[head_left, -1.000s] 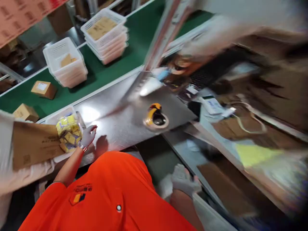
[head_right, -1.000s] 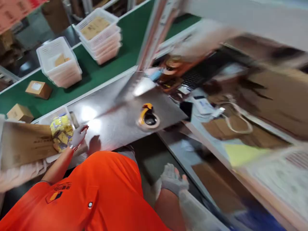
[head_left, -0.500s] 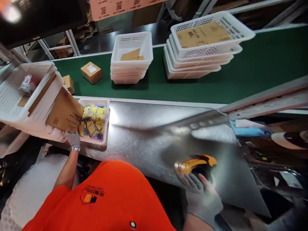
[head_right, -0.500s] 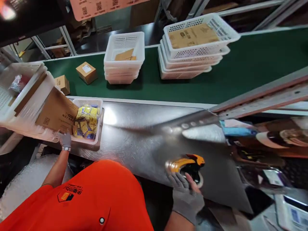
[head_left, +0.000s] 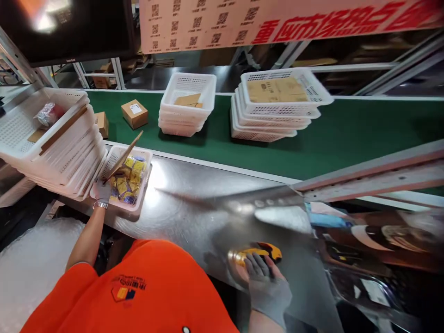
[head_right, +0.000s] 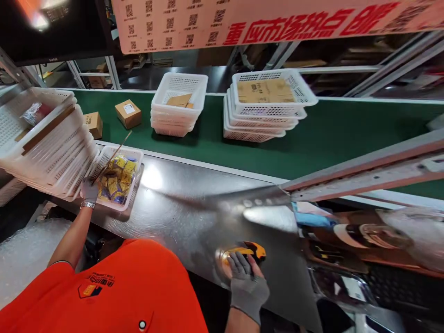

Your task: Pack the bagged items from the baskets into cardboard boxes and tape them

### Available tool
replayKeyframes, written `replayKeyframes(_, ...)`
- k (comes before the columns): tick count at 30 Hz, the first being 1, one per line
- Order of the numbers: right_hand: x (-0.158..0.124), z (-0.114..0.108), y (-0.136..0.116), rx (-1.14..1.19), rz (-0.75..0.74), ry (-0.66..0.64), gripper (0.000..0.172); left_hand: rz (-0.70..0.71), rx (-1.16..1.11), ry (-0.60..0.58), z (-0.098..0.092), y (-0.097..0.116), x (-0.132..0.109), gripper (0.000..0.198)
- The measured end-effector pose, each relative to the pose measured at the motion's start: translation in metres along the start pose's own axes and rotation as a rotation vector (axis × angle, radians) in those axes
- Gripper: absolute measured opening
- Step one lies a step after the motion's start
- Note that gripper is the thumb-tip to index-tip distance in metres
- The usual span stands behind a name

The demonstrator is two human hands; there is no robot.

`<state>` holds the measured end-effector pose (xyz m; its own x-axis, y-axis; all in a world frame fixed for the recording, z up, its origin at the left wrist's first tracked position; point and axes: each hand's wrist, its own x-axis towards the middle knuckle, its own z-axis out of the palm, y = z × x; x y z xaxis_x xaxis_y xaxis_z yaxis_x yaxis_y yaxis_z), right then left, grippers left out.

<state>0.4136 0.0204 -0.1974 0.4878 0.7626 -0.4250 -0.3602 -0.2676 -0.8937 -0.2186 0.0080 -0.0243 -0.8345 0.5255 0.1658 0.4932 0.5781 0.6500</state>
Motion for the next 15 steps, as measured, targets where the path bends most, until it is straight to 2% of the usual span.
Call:
replayKeyframes(3, -0.006, 0.003, -0.017, 0.036, 0.087, 0.015, 0.039, 0.332, 0.033, -0.098, -0.004, 0.04, -0.01, 0.018)
replayKeyframes(5, -0.016, 0.012, -0.033, 0.026, 0.04, -0.033, 0.05, 0.503, -0.011, -0.194, -0.003, 0.073, -0.019, 0.015)
replayKeyframes(7, -0.029, 0.025, -0.051, -0.006, -0.078, -0.133, 0.057, 0.703, -0.046, -0.309, 0.003, 0.11, -0.039, 0.011)
replayKeyframes(10, -0.054, 0.047, -0.073, -0.037, -0.37, -0.328, 0.073, 1.035, -0.077, -0.521, 0.023, 0.165, -0.093, 0.019)
replayKeyframes(12, -0.068, 0.055, -0.082, -0.139, -0.524, -0.453, 0.086, 1.145, -0.099, -0.671, 0.041, 0.193, -0.139, 0.023)
replayKeyframes(13, -0.072, 0.056, -0.084, -0.199, -0.553, -0.486, 0.081, 1.165, -0.116, -0.744, 0.05, 0.202, -0.16, 0.024)
replayKeyframes(15, -0.075, 0.053, -0.085, -0.299, -0.521, -0.5, 0.05, 1.16, -0.168, -0.817, 0.067, 0.21, -0.195, 0.026)
